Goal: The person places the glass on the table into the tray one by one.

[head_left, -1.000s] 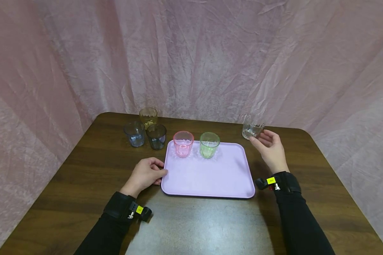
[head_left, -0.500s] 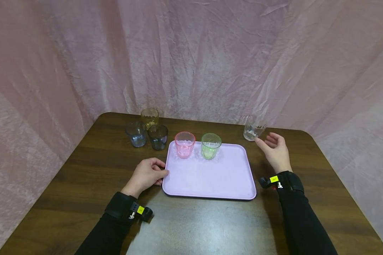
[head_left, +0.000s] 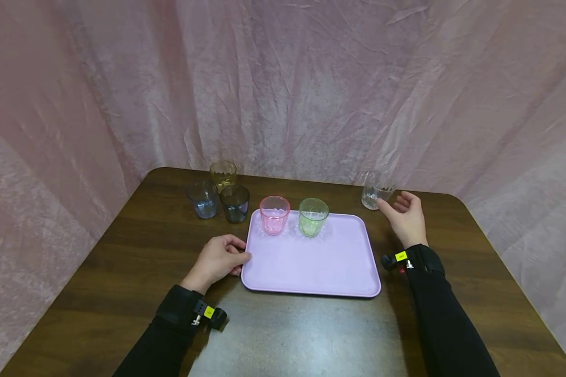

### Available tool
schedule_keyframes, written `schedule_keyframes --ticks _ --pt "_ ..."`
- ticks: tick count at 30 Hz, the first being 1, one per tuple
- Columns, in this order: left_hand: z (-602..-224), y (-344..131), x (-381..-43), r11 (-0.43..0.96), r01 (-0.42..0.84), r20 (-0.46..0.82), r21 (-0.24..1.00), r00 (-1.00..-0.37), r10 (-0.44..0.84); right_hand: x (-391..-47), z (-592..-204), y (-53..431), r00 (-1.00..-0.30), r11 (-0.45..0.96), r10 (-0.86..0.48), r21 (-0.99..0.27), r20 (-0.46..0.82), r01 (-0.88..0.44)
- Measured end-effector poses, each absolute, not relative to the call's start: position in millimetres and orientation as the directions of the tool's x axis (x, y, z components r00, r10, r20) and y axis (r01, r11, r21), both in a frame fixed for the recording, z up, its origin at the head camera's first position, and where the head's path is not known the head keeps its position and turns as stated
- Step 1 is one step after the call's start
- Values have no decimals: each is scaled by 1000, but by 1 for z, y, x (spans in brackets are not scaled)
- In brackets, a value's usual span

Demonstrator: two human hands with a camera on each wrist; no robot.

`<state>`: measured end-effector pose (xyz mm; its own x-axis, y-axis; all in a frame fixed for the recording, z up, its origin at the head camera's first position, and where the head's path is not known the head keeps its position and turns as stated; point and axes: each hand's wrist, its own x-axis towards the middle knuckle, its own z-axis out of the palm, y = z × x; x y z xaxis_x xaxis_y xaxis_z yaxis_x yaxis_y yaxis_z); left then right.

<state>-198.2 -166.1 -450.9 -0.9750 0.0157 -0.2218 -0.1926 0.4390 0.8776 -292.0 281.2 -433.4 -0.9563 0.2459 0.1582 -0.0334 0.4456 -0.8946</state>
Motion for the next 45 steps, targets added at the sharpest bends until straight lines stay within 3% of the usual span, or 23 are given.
schedule_keyframes --ticks 19,45 --pt "-452 -166 -197 435 -207 -236 876 -972 13 -320 -439 275 -952 458 280 -889 122 21" --pt "-452 -166 -197 426 -163 -190 890 -982 21 -346 -438 269 -972 502 222 -863 72 51"
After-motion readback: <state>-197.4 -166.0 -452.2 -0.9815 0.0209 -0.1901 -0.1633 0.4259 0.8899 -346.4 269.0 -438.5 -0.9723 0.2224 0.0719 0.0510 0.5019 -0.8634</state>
